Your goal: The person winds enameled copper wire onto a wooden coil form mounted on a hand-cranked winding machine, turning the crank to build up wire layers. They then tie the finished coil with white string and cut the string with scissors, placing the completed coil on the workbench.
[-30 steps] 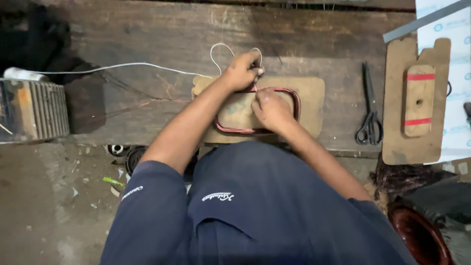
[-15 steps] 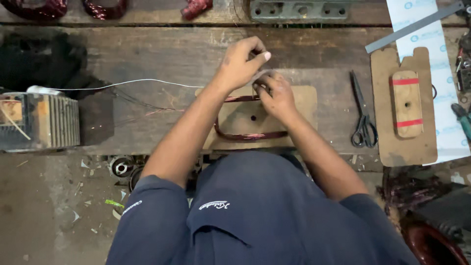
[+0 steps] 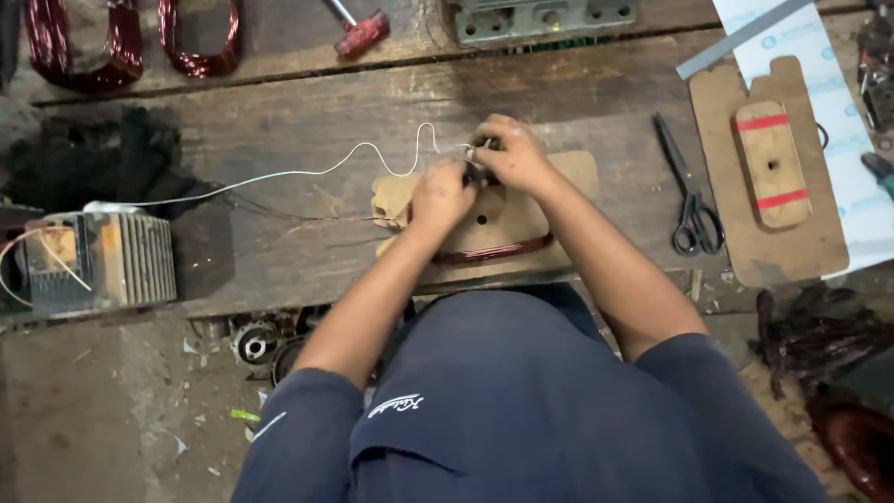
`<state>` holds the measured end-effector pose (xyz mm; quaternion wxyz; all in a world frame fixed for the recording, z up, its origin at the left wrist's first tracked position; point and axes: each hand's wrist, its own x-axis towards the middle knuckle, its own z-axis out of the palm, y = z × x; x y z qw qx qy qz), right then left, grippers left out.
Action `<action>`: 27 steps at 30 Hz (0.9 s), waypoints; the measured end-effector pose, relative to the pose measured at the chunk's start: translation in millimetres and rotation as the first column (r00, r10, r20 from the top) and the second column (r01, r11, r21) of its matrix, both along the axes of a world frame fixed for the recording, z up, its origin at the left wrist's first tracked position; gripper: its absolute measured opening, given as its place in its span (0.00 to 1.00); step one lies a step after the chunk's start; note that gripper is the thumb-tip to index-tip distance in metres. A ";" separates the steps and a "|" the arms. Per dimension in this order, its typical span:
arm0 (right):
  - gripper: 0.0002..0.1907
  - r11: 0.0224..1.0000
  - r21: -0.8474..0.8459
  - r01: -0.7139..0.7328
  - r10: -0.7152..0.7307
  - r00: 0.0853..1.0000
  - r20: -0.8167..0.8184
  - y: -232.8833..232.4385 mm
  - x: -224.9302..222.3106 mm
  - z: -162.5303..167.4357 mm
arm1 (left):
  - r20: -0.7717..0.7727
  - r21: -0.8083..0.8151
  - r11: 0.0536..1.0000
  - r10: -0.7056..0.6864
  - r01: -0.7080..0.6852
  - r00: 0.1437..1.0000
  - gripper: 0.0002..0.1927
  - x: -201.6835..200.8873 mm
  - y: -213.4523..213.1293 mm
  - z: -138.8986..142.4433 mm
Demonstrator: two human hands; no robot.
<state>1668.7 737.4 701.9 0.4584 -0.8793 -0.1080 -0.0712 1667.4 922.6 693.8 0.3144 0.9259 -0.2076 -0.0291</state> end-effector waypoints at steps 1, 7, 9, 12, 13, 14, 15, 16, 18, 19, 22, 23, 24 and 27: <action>0.10 1.000 0.017 -0.007 0.007 1.000 0.001 -3.7 -3.1 2.2 | 0.053 -0.004 1.000 -0.021 0.021 0.998 0.10 -1.3 -2.5 -7.9; 0.13 0.763 -0.278 0.584 -0.541 0.812 0.221 -106.6 -126.8 21.4 | -0.003 -0.263 0.965 -0.004 0.003 1.000 0.10 10.7 19.3 -18.9; 0.13 0.560 -0.461 0.689 -0.646 0.711 0.278 -148.7 -184.7 15.4 | -0.001 -0.309 0.951 0.011 -0.011 1.000 0.11 7.9 22.3 -15.8; 0.23 0.404 -0.682 0.610 -0.670 0.705 0.233 -172.5 -248.7 -18.0 | 0.027 -0.324 0.946 0.007 0.002 1.000 0.10 6.6 22.0 -10.9; 0.23 0.425 -0.677 0.601 -0.645 0.726 0.239 -177.5 -258.6 -27.5 | 0.043 -0.320 0.947 0.004 0.011 0.999 0.10 6.5 21.4 -9.2; 0.24 0.449 -0.672 0.588 -0.615 0.749 0.245 -182.8 -264.7 -34.3 | -0.111 -0.380 0.924 0.005 -0.047 0.994 0.10 7.8 19.4 -8.1; 0.23 0.447 -0.672 0.591 -0.640 0.736 0.221 -189.5 -267.4 -39.1 | -0.269 -0.422 0.899 0.000 -0.118 0.963 0.11 7.1 19.5 -8.4; 0.23 0.447 -0.668 0.595 -0.667 0.719 0.194 -195.0 -264.7 -44.5 | -0.418 -0.446 0.874 -0.014 -0.192 0.908 0.11 6.0 22.5 -9.5; 0.22 0.448 -0.694 0.563 -0.699 0.705 0.120 -204.3 -250.5 -51.2 | -0.471 -0.474 0.852 -0.030 -0.224 0.882 0.10 9.6 22.0 -11.4; 0.21 0.450 -0.726 0.520 -0.706 0.705 0.068 -210.1 -244.2 -49.5 | -0.493 -0.491 0.838 -0.043 -0.238 0.869 0.10 11.8 20.7 -13.2; 0.20 0.630 -0.637 0.444 -0.721 0.641 -0.265 -226.8 -219.8 -24.1 | -0.490 -0.525 0.822 -0.079 -0.222 0.868 0.10 16.2 20.9 -25.0; 0.19 0.704 -0.556 0.441 -0.693 0.596 -0.406 -226.1 -219.6 -17.9 | -0.504 -0.528 0.819 -0.090 -0.224 0.859 0.10 15.6 22.3 -30.7; 0.19 0.787 -0.322 0.527 -0.613 0.601 -0.513 -213.5 -225.3 -11.2 | -0.515 -0.532 0.817 -0.102 -0.224 0.851 0.10 17.2 23.4 -35.9; 0.32 0.691 0.478 0.542 -0.309 0.819 -0.483 -148.3 -265.5 12.1 | -0.605 -0.591 0.749 -0.167 -0.298 0.779 0.09 29.9 20.6 -51.5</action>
